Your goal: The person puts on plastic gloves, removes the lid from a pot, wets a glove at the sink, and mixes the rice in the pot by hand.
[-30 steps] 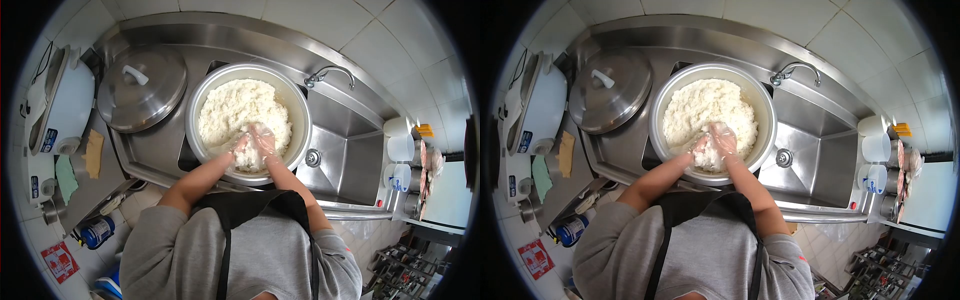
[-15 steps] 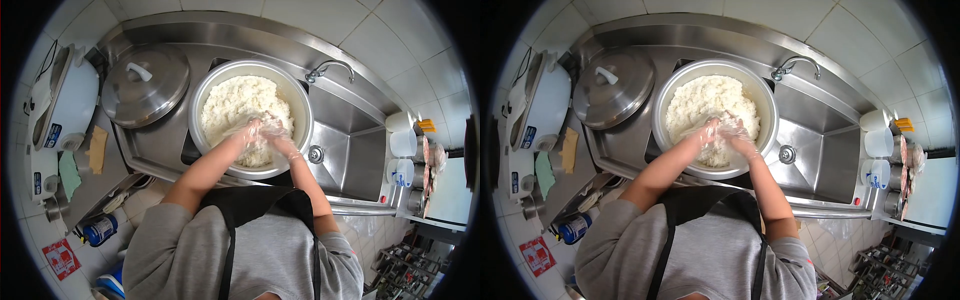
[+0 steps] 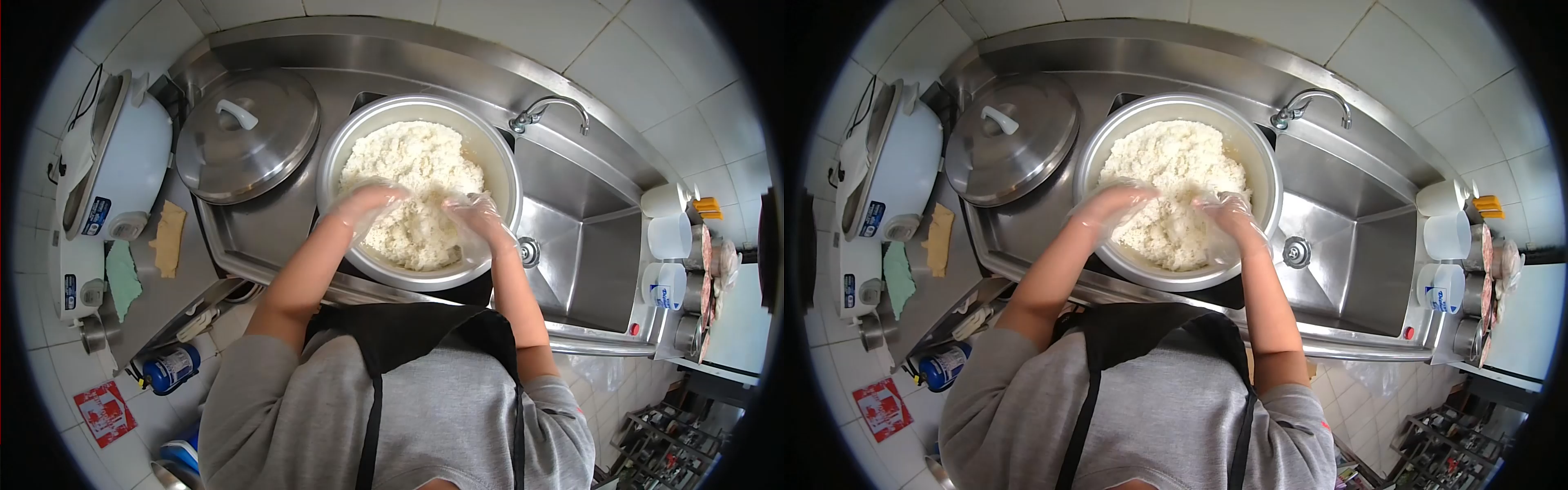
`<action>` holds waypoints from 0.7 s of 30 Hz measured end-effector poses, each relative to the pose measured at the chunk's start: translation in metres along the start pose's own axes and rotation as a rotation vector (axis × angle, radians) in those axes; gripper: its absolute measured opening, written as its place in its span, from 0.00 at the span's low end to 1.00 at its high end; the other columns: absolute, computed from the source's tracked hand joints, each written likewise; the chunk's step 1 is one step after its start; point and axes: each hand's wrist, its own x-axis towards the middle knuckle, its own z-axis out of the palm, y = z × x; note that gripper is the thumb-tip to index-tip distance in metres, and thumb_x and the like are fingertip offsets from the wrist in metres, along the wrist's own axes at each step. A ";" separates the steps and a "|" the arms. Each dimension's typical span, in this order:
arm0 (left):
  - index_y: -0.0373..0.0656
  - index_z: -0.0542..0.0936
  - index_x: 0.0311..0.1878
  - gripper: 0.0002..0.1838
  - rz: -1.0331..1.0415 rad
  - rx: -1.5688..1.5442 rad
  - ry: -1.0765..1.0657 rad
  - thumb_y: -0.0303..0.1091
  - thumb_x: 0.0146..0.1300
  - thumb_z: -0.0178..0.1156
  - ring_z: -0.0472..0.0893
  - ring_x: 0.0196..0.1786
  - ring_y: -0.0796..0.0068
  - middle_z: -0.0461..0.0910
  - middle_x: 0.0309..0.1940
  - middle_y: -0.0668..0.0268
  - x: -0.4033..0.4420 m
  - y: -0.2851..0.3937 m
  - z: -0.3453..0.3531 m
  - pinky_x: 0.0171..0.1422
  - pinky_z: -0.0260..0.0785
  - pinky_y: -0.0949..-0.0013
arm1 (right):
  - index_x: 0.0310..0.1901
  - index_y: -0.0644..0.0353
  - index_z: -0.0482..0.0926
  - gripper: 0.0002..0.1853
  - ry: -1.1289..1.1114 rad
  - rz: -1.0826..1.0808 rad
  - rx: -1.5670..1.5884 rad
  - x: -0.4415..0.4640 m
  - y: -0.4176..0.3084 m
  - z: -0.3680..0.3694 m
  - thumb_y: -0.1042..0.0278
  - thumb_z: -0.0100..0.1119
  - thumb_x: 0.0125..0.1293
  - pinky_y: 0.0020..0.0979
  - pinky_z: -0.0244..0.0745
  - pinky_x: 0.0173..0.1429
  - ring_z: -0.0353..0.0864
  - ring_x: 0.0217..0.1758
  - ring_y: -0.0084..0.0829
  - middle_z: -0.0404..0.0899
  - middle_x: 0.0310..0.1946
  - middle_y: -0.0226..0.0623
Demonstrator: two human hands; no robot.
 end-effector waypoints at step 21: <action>0.37 0.80 0.39 0.29 -0.099 0.298 0.715 0.59 0.53 0.55 0.75 0.31 0.65 0.77 0.28 0.59 0.065 -0.070 -0.050 0.40 0.66 0.61 | 0.29 0.65 0.80 0.11 -0.381 -0.689 -0.904 0.015 -0.002 0.187 0.66 0.54 0.49 0.38 0.74 0.42 0.79 0.38 0.40 0.79 0.29 0.48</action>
